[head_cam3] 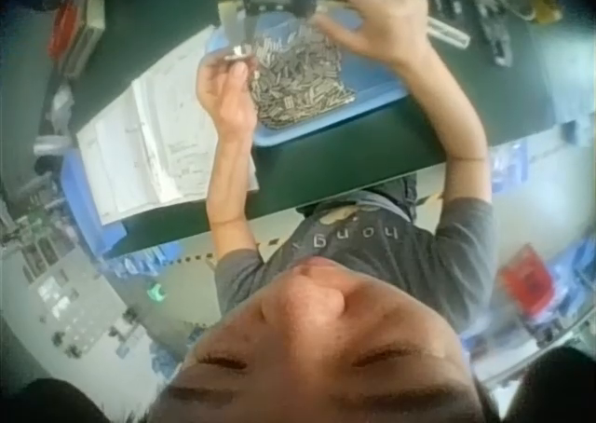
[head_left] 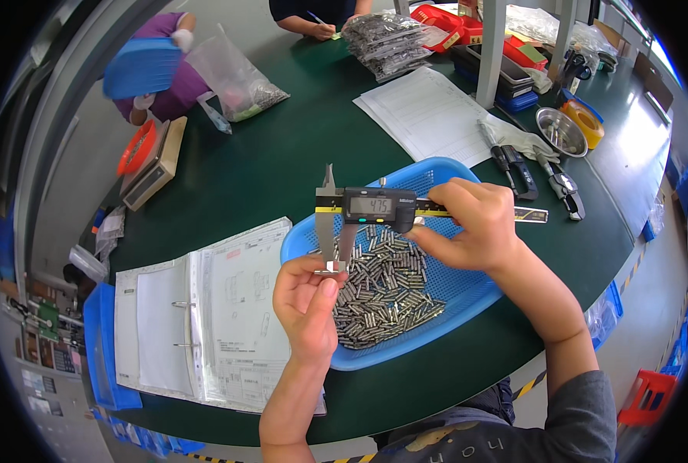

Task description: Perform quality control inspection on small metal parts using a micrometer and a digital caliper.

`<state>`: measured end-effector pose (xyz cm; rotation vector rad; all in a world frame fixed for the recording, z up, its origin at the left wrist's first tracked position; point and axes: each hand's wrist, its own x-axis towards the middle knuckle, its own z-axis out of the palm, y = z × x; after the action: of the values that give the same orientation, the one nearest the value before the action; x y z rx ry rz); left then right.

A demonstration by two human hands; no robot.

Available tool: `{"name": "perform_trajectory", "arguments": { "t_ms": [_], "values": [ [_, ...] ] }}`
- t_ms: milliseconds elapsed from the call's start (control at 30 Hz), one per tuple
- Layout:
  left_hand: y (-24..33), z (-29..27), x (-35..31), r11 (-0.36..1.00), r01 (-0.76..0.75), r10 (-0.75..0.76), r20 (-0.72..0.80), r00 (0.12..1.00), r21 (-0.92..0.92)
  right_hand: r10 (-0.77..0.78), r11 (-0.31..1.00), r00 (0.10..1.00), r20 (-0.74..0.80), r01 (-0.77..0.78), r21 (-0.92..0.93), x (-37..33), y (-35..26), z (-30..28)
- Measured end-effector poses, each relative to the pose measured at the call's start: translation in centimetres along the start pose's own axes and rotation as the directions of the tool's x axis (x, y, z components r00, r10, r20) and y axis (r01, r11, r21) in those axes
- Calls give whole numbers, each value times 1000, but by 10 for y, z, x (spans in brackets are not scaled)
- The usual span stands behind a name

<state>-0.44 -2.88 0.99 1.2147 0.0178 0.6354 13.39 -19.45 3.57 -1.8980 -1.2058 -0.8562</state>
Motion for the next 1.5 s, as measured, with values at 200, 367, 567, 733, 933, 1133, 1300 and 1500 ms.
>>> {"name": "perform_trajectory", "arguments": {
  "t_ms": [200, 367, 567, 733, 933, 1133, 1300, 1500],
  "values": [
    [-2, -1, 1, 998, -18, 20, 23, 1000, -68, 42, 999, 999, 18, -42, -10, 0, -1, 0],
    [0, -1, 1, 996, -5, 5, -3, 1000, -84, 36, 999, 999, 36, -35, -2, 1, -2, 0],
    [-2, 1, 2, 995, -11, 11, 2, 1000, -97, 30, 999, 997, 64, -31, 14, 1, -1, -2],
    [-1, 1, 1, 997, -27, 29, 32, 999, -76, 51, 995, 994, 98, -59, 81, 0, -4, -2],
    [-3, 0, -2, 997, 16, -11, 62, 998, -74, 30, 997, 996, 86, -35, 66, -2, -3, -1],
    [-3, -1, -1, 997, 10, -5, 70, 998, -72, 30, 998, 998, 63, -33, 49, -1, -3, 0],
    [-3, -1, -1, 998, 12, -9, 68, 998, -56, 34, 999, 998, 52, -36, 25, -1, -3, 0],
    [-1, -1, -1, 999, 19, -15, 81, 997, -44, 40, 999, 998, 49, -40, 5, 0, -4, -2]
  ]
}}
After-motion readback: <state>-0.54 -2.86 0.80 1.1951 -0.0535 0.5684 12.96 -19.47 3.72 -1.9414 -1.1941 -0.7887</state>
